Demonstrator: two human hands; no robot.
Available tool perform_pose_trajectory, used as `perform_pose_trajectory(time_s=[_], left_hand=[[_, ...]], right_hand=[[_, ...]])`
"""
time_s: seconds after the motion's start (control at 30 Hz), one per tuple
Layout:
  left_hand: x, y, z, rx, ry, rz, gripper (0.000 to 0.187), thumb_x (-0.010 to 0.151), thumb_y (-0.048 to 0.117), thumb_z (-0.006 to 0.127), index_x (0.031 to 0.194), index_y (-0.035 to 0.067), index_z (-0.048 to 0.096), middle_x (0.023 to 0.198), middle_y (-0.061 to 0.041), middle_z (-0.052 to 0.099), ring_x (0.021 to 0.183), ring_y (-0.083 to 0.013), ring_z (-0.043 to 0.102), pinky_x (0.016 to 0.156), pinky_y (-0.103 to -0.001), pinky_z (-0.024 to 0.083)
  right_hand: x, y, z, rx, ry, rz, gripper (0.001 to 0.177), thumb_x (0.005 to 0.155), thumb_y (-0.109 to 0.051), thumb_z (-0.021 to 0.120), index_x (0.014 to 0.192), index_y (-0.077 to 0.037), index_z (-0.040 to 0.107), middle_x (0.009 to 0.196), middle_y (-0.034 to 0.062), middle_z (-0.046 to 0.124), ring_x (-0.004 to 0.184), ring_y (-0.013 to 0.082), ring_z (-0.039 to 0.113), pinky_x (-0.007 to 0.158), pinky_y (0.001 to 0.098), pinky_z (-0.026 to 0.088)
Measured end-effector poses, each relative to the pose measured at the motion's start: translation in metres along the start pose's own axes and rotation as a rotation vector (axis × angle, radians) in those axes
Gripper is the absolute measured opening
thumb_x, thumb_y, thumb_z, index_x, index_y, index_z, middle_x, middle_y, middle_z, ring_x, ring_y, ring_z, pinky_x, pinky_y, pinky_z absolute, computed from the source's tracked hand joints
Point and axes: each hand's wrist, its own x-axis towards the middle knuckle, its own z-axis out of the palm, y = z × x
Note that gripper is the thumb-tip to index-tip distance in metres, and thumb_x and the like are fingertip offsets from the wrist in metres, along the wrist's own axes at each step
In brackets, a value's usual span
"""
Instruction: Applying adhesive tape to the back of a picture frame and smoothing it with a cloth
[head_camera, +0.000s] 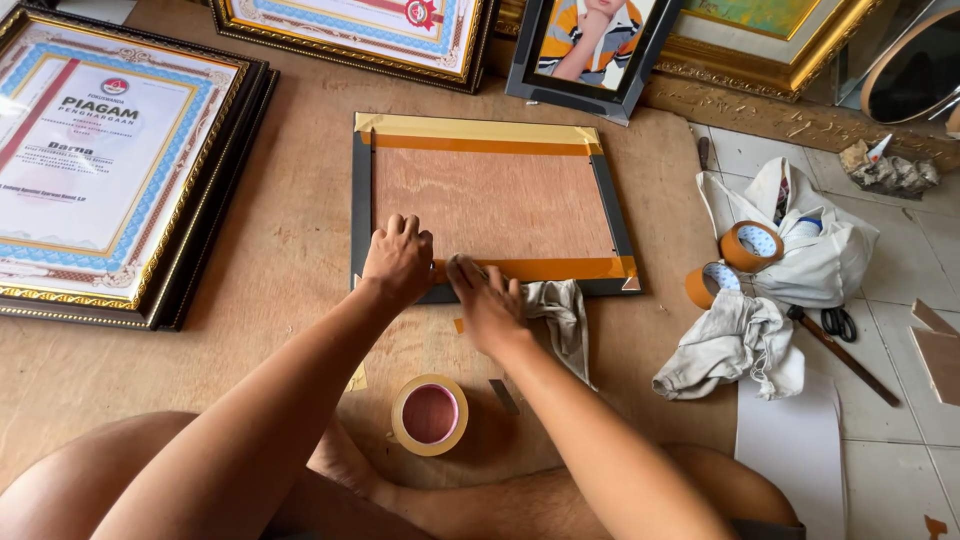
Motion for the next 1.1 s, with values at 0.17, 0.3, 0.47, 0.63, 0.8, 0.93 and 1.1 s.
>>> perform_pose_trajectory(time_s=[0.17,0.3,0.47,0.63,0.8,0.93,1.1], left_hand=[[0.008,-0.004,0.016,-0.004,-0.022,-0.009,0.042,0.093,0.049,0.08,0.117,0.014,0.079,0.129,-0.007,0.06,0.124,-0.0273,0.052,0.088,-0.038,0.052],[0.006,-0.002,0.013,-0.012,-0.003,-0.03,0.043,0.09,0.049,0.082,0.116,0.016,0.08,0.129,-0.006,0.061,0.124,-0.0264,0.053,0.089,-0.038,0.053],[0.01,-0.003,0.021,-0.015,0.001,-0.023,0.041,0.091,0.047,0.081,0.116,0.015,0.079,0.129,-0.006,0.059,0.124,-0.0271,0.052,0.087,-0.038,0.052],[0.009,-0.004,0.025,-0.019,-0.001,-0.005,0.041,0.092,0.048,0.08,0.114,0.014,0.078,0.128,-0.007,0.058,0.124,-0.0277,0.051,0.086,-0.038,0.052],[0.006,-0.003,0.023,-0.024,0.013,0.004,0.04,0.093,0.047,0.082,0.114,0.014,0.077,0.127,-0.007,0.058,0.123,-0.0284,0.052,0.086,-0.038,0.052],[0.007,-0.002,0.02,-0.024,0.026,-0.012,0.042,0.092,0.049,0.082,0.114,0.015,0.077,0.127,-0.006,0.058,0.123,-0.0275,0.052,0.086,-0.038,0.052],[0.009,-0.002,0.02,-0.035,-0.006,-0.034,0.042,0.092,0.048,0.082,0.116,0.014,0.078,0.13,-0.007,0.059,0.124,-0.0273,0.052,0.088,-0.038,0.052]], right_hand=[[-0.01,0.09,0.0,-0.071,-0.081,0.343,0.078,0.103,0.0,0.044,0.179,-0.014,0.031,0.188,0.009,0.022,0.151,0.0446,0.04,0.112,0.0639,0.039],[-0.013,0.203,0.033,-0.088,-0.074,0.608,0.085,0.102,0.006,0.041,0.182,-0.012,0.018,0.193,0.0079,0.008,0.148,0.0439,0.036,0.107,0.0591,0.035],[0.004,0.161,0.076,0.016,0.32,0.387,0.06,0.095,0.001,0.061,0.149,-0.023,0.061,0.159,-0.0012,0.053,0.135,0.0397,0.05,0.102,0.0632,0.046],[0.014,0.024,0.058,0.135,0.394,0.083,0.05,0.096,0.002,0.052,0.131,-0.023,0.077,0.149,-0.0037,0.067,0.132,0.0408,0.056,0.101,0.0672,0.053],[0.013,0.023,0.055,0.136,0.292,0.024,0.046,0.104,-0.004,0.055,0.143,-0.023,0.071,0.153,-0.0039,0.061,0.139,0.037,0.05,0.11,0.0705,0.047],[-0.009,0.116,0.053,0.032,0.324,0.151,0.042,0.107,-0.007,0.046,0.136,-0.027,0.069,0.14,-0.0071,0.062,0.129,0.0316,0.052,0.102,0.0633,0.051],[-0.027,0.241,0.06,-0.081,0.08,0.572,0.075,0.101,-0.002,0.051,0.171,-0.029,0.048,0.177,-0.0087,0.043,0.15,0.0405,0.046,0.12,0.0752,0.037]])
